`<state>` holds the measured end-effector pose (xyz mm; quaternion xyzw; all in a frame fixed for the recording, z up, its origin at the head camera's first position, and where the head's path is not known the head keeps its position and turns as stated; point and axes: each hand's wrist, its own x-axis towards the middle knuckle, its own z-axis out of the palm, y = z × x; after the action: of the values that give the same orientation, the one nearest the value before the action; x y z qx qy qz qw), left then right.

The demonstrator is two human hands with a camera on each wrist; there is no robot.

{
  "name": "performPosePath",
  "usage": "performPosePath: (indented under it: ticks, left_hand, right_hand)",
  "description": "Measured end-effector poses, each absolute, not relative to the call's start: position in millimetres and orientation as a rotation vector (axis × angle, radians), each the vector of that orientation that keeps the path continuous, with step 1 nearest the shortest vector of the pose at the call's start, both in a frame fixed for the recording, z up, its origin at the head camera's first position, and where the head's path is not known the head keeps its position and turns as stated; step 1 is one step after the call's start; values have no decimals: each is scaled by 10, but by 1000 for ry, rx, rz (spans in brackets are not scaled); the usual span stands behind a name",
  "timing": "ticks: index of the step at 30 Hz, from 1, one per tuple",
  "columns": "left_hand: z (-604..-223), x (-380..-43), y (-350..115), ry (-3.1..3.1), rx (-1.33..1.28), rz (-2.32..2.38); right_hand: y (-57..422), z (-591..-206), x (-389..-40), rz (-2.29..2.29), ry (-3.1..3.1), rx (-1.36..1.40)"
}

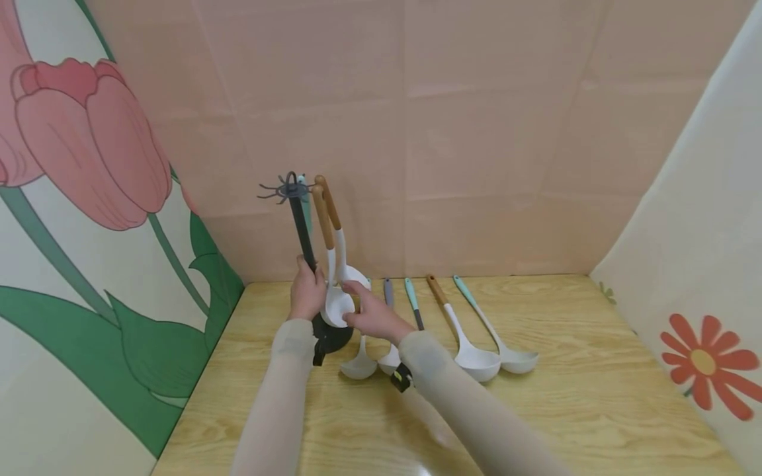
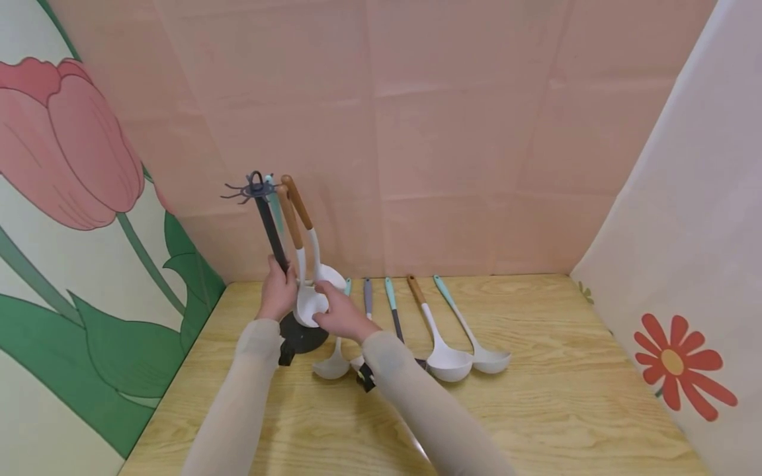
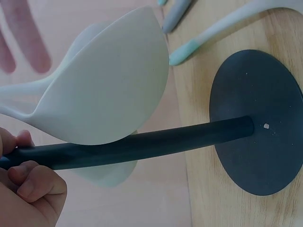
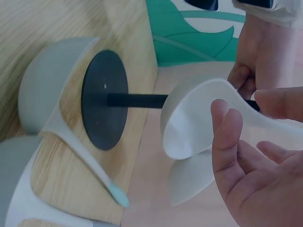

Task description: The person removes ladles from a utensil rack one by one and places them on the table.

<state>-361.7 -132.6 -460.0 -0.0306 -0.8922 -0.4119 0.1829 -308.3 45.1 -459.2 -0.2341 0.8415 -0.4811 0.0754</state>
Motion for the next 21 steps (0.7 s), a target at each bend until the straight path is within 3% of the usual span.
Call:
performPosePath:
  ticks: [21]
  left_hand:
    - [-4583, -3608, -1314, -2521, -89, -1153]
  right_hand:
    - [285, -4554, -3130, -1612, 2299, -675]
